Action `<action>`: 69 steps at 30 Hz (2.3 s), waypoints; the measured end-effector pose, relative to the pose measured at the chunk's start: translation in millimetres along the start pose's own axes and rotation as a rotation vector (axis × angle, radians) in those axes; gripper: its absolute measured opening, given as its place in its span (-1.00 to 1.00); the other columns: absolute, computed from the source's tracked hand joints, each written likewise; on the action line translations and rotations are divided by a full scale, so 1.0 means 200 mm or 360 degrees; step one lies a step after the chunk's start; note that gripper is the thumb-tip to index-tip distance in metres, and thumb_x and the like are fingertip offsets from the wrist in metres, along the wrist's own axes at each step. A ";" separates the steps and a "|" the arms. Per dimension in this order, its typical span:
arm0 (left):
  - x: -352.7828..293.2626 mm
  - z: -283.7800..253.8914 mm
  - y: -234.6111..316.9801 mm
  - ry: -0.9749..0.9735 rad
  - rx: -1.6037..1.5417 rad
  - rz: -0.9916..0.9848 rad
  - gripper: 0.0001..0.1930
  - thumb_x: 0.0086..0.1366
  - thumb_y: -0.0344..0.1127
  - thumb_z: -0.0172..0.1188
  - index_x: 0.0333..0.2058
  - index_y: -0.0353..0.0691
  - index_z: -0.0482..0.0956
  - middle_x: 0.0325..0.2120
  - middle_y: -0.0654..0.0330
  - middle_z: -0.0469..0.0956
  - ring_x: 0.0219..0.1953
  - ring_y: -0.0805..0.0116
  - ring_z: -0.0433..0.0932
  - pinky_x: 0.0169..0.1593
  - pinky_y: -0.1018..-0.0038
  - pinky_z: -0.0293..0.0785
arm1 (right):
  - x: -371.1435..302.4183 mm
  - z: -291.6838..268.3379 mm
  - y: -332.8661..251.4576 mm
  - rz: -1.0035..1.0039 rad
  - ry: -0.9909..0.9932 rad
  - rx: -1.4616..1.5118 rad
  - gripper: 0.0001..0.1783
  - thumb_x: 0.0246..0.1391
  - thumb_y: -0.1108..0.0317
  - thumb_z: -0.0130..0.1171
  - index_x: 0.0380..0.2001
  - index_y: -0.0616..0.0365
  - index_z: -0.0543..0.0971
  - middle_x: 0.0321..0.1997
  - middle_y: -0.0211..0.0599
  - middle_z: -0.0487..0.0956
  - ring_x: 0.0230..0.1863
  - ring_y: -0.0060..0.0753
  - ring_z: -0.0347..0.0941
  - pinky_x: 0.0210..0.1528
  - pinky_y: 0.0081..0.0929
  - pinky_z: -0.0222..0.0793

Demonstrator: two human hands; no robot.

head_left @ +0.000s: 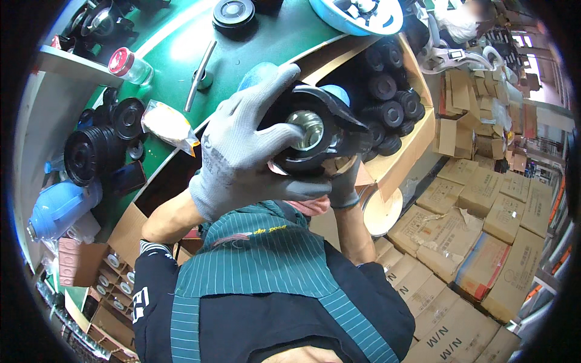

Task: The person sits on the floor and repeatedly picks up black cylindrical containers, inserts a metal rod into the base, and places the assembled units into a cardboard box. The person handles the containers one at a time, using a cloth to wipe the interior before assembly.

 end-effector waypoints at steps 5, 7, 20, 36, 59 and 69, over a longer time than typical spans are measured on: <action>-0.04 -0.03 -0.16 0.0230 -0.0275 -0.0105 -0.46 -0.20 -0.18 0.78 -0.28 -0.29 0.71 0.29 -0.32 0.50 0.25 -0.18 0.62 0.31 0.16 0.53 | 0.00 -0.08 -0.17 0.0217 0.0497 0.0687 -0.48 0.35 0.42 0.29 0.30 0.30 0.44 0.29 -0.11 0.62 0.26 -0.23 0.58 0.39 -0.30 0.47; -0.09 -0.01 -0.29 0.0383 -0.0606 -0.0248 -0.54 -0.16 -0.28 0.73 -0.30 -0.32 0.71 0.30 -0.31 0.50 0.27 -0.13 0.60 0.35 0.19 0.51 | 0.02 -0.09 -0.26 0.0166 0.0580 0.0741 -0.42 0.34 0.44 0.30 0.34 0.31 0.37 0.30 -0.11 0.60 0.28 -0.24 0.56 0.40 -0.29 0.45; -0.24 0.05 -0.54 0.0755 -0.0996 -0.0842 -0.54 0.33 0.00 0.47 -0.24 -0.40 0.67 -0.26 0.27 0.61 -0.20 0.50 0.53 -0.05 0.51 0.45 | 0.00 -0.13 -0.43 -0.0472 0.0767 -0.0531 -0.07 0.43 0.36 0.26 0.61 0.38 -0.06 0.64 0.07 0.14 0.61 0.02 0.16 0.65 -0.13 0.09; 0.03 -0.12 -0.04 0.0228 0.0008 0.0078 -0.57 -0.18 -0.04 0.74 -0.37 -0.04 0.74 0.20 -0.07 0.62 0.11 -0.04 0.64 0.14 0.19 0.56 | 0.04 0.21 0.13 0.0227 0.0242 0.1337 -0.24 0.59 -0.20 -0.25 0.60 0.04 0.13 0.59 -0.05 0.32 0.53 -0.04 0.34 0.58 0.05 0.27; -0.67 0.11 -0.91 0.0142 0.0306 -0.0648 -0.51 0.25 -0.29 0.45 0.14 -0.25 0.62 0.16 -0.07 0.61 0.20 -0.14 0.57 0.29 0.08 0.48 | 0.28 0.31 -0.38 -0.0039 -0.0574 -0.0497 -0.20 0.06 -0.11 0.45 0.24 0.21 0.60 0.22 0.12 0.60 0.24 0.19 0.55 0.35 -0.03 0.42; -0.38 0.06 -1.41 -0.0225 0.0046 -0.0926 -0.50 0.42 -0.34 0.41 0.29 -0.28 0.60 0.06 0.01 0.75 0.07 0.32 0.71 0.17 0.38 0.62 | 0.19 0.28 -0.02 0.0627 0.0178 0.1470 -0.07 0.59 -0.31 -0.48 0.64 0.25 -0.03 0.56 0.23 0.29 0.52 0.10 0.33 0.62 -0.07 0.12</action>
Point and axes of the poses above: each hand's wrist, its own x-axis towards the middle knuckle, its own z-axis out of the palm, y = z × x, the point moved 10 cm from there along x, towards the middle knuckle
